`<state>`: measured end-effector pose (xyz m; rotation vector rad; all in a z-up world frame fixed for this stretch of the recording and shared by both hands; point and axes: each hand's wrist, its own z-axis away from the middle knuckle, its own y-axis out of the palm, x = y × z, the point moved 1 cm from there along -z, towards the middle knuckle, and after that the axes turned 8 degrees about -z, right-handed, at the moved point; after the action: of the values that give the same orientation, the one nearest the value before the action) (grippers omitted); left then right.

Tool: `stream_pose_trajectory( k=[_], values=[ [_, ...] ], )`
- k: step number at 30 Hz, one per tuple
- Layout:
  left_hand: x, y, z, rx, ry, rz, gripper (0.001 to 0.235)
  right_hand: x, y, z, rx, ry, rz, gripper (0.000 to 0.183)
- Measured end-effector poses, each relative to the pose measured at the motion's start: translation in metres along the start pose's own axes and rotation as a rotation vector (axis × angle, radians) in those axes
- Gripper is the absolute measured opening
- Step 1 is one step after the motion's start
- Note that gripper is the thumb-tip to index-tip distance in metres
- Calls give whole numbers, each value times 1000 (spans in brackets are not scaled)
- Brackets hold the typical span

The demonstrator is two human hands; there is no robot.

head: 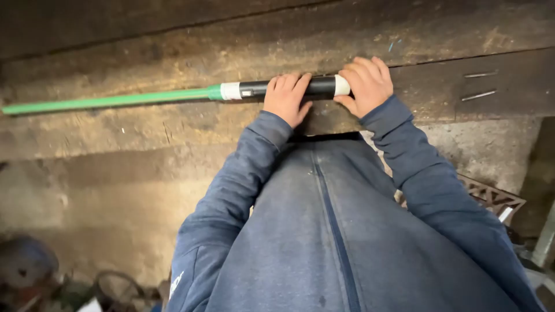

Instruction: Connect a green pipe to a black handle assembly, including inspecting internal wiring and using a screwdriver to secure components.

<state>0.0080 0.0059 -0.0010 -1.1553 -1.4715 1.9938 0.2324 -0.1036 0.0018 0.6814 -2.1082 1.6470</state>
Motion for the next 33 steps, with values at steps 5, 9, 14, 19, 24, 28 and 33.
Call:
stream_pose_trajectory(
  k=[5, 9, 14, 19, 24, 28, 33],
  values=[
    [-22, 5, 36, 91, 50, 65, 66, 38, -17, 37, 72, 22, -151, 52],
    [-37, 3, 56, 127, 278, 77, 68, 77, -19, 84, 48, 179, -194, 53],
    [-28, 23, 80, 176, 471, 49, 70, 109, 4, 124, -15, 397, -181, 53],
    [-20, 43, 95, 87, 604, -91, 59, 106, 30, 132, 69, 546, -141, 55],
    [-19, 45, 116, 49, 633, -131, 52, 82, 58, 122, 781, 747, -153, 66],
    [-28, 44, 129, 39, 585, -128, 48, 63, 106, 161, 704, 540, -402, 81],
    [-35, 60, 125, 198, 441, -165, 35, 86, 89, 157, 704, 604, -392, 72]
  ],
)
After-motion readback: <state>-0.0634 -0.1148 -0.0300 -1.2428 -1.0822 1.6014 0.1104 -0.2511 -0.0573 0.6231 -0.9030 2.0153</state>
